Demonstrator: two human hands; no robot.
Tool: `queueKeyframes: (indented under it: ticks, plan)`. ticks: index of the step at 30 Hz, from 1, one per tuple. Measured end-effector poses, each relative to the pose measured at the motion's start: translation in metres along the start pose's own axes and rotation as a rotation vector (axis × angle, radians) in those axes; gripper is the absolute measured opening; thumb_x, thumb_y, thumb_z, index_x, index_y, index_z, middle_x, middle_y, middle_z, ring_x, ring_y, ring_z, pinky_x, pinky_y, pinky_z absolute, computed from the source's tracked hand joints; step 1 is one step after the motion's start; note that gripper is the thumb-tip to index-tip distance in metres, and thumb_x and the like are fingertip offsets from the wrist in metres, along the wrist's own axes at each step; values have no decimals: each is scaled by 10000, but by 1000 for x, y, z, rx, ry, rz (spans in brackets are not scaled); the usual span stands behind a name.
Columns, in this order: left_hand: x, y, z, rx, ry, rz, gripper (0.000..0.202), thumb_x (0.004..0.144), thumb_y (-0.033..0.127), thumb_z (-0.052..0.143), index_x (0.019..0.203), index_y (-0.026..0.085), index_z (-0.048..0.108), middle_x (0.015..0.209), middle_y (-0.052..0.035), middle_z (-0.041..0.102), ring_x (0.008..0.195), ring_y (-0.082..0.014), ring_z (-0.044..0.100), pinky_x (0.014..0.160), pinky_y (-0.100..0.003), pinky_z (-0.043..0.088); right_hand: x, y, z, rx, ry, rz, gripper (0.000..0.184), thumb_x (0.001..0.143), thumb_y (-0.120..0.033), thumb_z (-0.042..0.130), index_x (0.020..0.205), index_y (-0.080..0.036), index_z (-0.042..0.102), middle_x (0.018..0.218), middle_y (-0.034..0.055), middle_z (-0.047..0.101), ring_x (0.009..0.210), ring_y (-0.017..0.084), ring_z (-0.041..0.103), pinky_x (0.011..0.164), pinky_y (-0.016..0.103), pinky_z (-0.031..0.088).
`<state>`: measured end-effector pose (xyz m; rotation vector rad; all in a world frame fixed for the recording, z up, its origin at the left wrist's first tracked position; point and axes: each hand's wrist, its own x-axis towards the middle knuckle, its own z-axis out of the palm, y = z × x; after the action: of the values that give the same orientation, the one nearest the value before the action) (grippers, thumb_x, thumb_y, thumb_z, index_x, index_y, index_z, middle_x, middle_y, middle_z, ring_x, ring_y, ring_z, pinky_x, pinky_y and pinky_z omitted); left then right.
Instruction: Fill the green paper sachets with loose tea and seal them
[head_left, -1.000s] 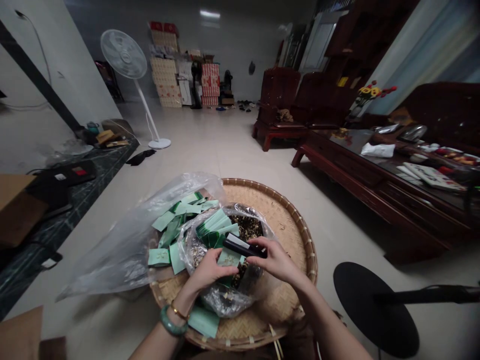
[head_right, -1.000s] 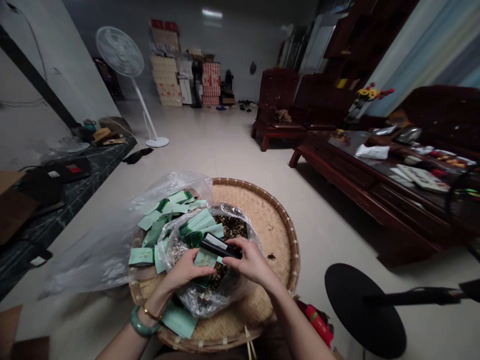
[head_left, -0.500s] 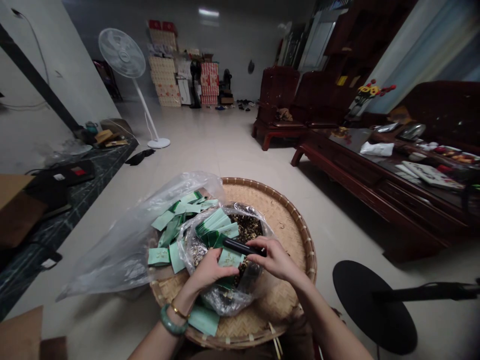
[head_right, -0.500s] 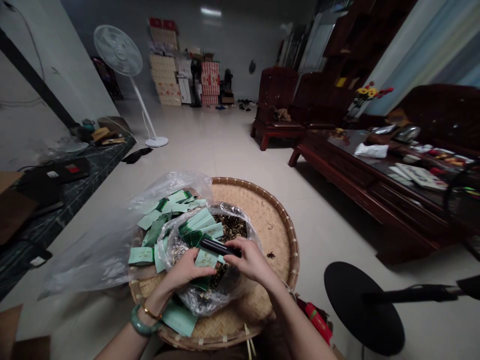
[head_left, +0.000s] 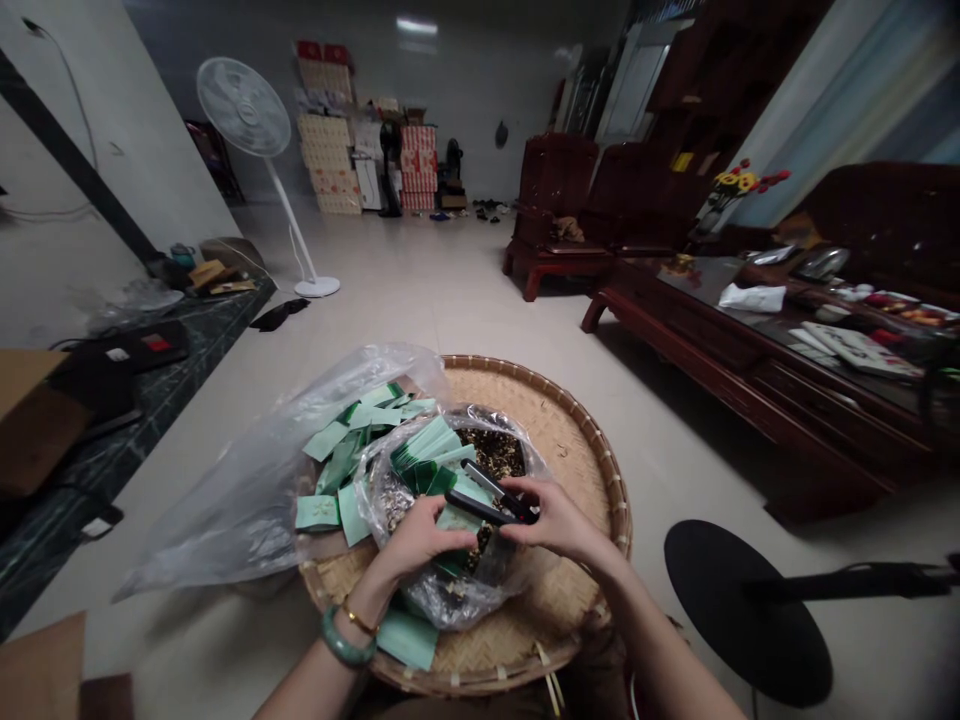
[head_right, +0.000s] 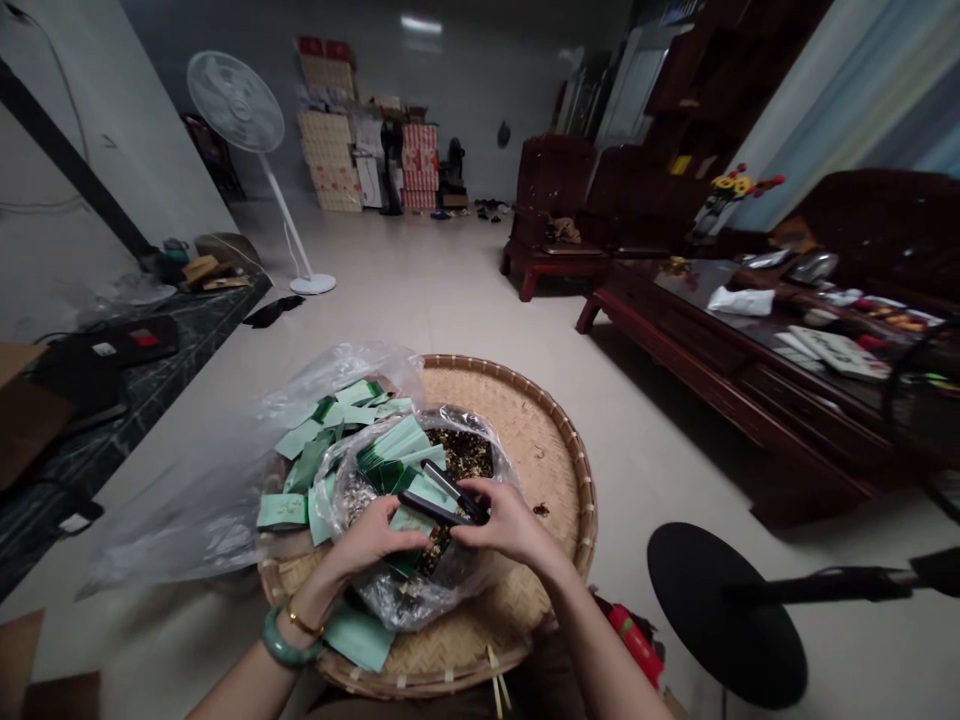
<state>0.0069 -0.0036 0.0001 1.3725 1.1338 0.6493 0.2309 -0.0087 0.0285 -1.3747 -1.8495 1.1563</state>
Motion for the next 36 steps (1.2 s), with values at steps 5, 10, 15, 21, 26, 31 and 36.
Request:
queueKeyframes:
  ticks: [5, 10, 15, 21, 26, 31, 36]
  plan:
    - [-3, 0, 0, -93, -22, -64, 362, 556, 312, 787, 819, 85, 687, 752, -58, 717, 707, -203, 635, 662, -277, 483, -4, -3, 2, 4, 13, -7, 517, 634, -233, 689, 1139, -131, 644, 942, 76, 707, 756, 204, 636, 685, 327, 533]
    - [-3, 3, 1, -49, -29, -29, 351, 544, 308, 795, 802, 98, 686, 742, -32, 704, 692, -183, 612, 647, -262, 470, -6, -4, 1, 104, -99, 69, 460, 723, -241, 619, 1177, -167, 632, 786, 19, 692, 487, 110, 539, 427, 216, 437]
    - [-4, 3, 2, 41, -54, -55, 328, 529, 302, 808, 750, 95, 682, 700, -16, 676, 646, -157, 574, 603, -240, 436, -6, -8, 0, 146, -204, 30, 290, 794, -206, 535, 1041, -177, 683, 670, -17, 643, 515, 96, 543, 419, 165, 416]
    - [-6, 5, 0, -54, -111, -73, 335, 526, 303, 807, 757, 95, 682, 717, -38, 689, 658, -167, 595, 612, -252, 452, -3, -4, 0, 327, -199, 121, 354, 754, -258, 602, 1091, -165, 656, 691, -7, 654, 481, 93, 565, 400, 168, 431]
    - [-8, 10, 0, -96, -153, -71, 293, 550, 299, 795, 733, 101, 680, 688, -31, 699, 624, -156, 602, 626, -258, 468, -4, 5, -11, 431, -121, 173, 462, 702, -354, 654, 1108, -134, 637, 719, 16, 666, 473, 103, 575, 370, 175, 429]
    - [-7, 11, 1, -48, -103, -80, 304, 532, 289, 802, 732, 96, 679, 688, -31, 698, 635, -163, 606, 611, -250, 458, -10, 3, -1, 286, -149, 152, 401, 734, -251, 628, 1124, -161, 650, 639, -13, 650, 453, 92, 551, 385, 166, 428]
    - [-5, 9, 1, -49, -117, -88, 307, 546, 296, 792, 748, 89, 686, 704, -47, 708, 646, -175, 616, 606, -255, 459, -8, -7, 6, 311, -182, 134, 305, 768, -234, 568, 1045, -182, 686, 595, -31, 632, 446, 81, 542, 400, 157, 420]
